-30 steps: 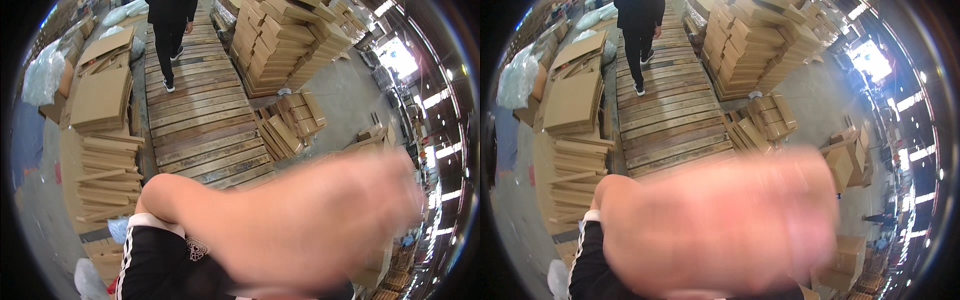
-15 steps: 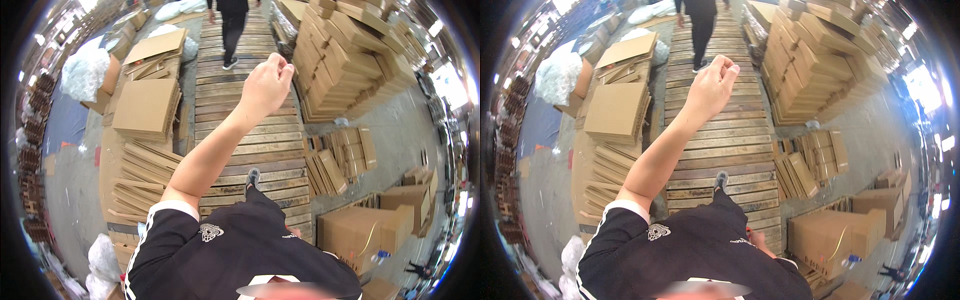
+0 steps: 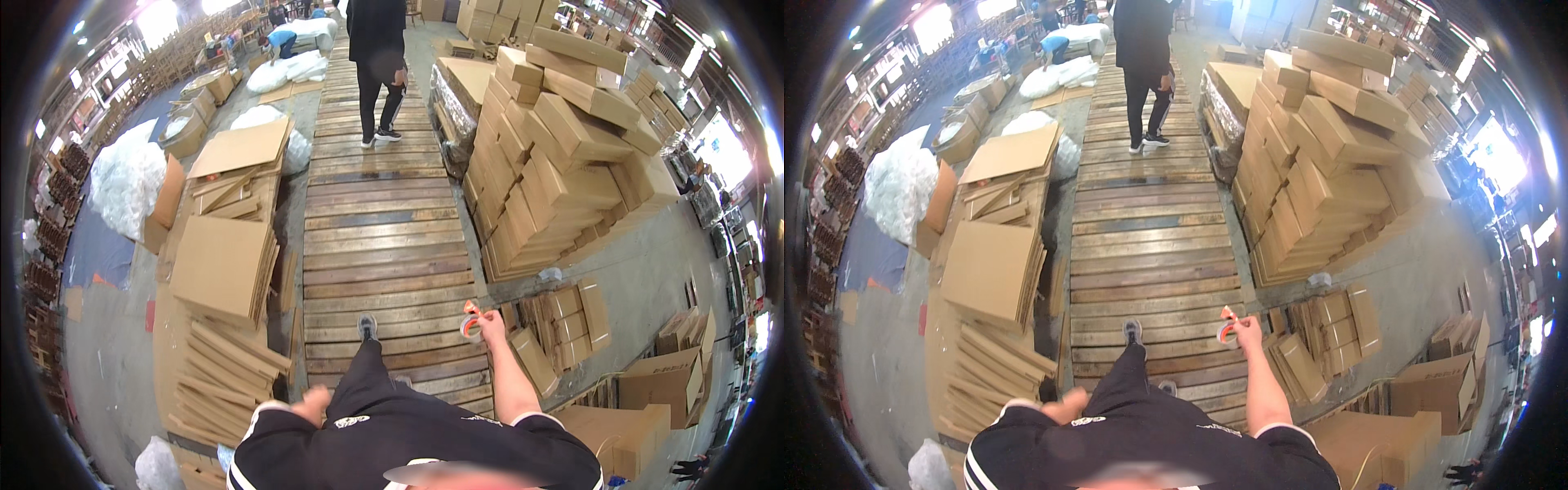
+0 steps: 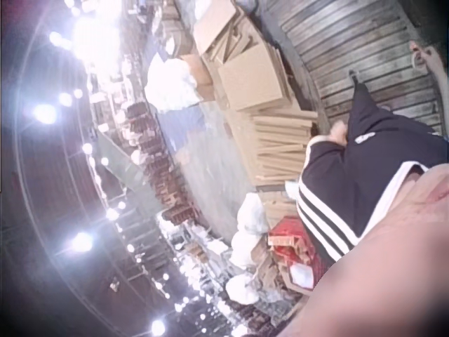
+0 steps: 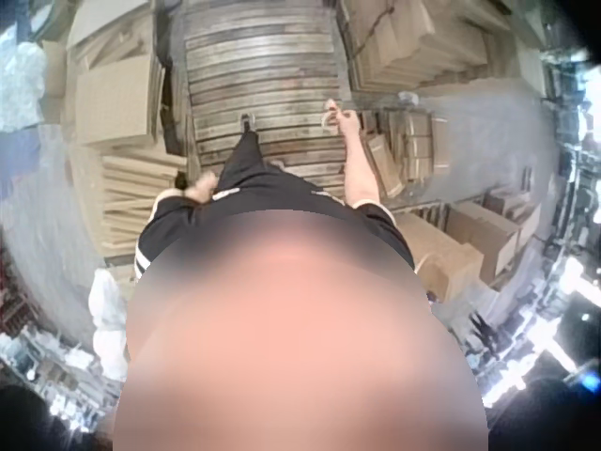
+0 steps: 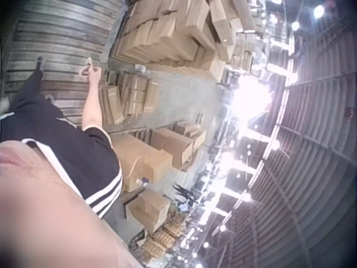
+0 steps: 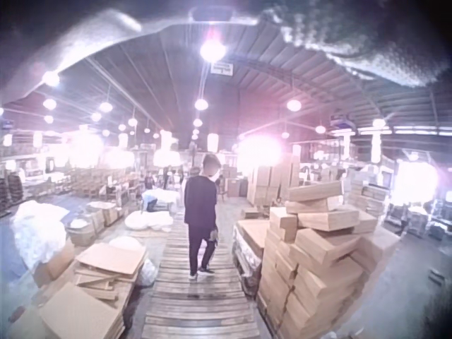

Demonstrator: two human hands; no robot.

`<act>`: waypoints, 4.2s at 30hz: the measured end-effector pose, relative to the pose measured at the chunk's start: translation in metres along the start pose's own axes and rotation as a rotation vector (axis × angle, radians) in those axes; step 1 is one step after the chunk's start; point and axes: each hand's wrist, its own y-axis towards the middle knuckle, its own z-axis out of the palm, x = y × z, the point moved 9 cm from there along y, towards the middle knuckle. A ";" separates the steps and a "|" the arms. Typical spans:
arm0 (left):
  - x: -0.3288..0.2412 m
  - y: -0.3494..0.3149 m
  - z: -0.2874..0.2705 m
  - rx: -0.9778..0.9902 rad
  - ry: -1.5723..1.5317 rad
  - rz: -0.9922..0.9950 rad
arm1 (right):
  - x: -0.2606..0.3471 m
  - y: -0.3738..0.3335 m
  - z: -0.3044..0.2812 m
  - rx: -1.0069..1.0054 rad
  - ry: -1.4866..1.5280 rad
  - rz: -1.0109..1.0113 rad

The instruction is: The person assembles and seals a cardboard box on a wooden pallet. They place white plastic-wrapped items inside, fold the flaps, and use a handheld tape dispenser to seal the box. A coworker assists by holding the box and applying a label.

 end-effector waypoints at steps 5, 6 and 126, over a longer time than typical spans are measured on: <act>0.020 -0.006 -0.002 0.340 -0.578 -0.362 | -0.016 -0.002 0.050 0.042 -0.305 0.211; 0.017 0.016 -0.034 0.328 -0.604 -0.358 | -0.017 -0.013 0.053 0.042 -0.413 0.186; -0.953 0.805 -1.235 0.797 -0.212 0.953 | 0.377 1.250 0.168 0.237 -0.119 0.613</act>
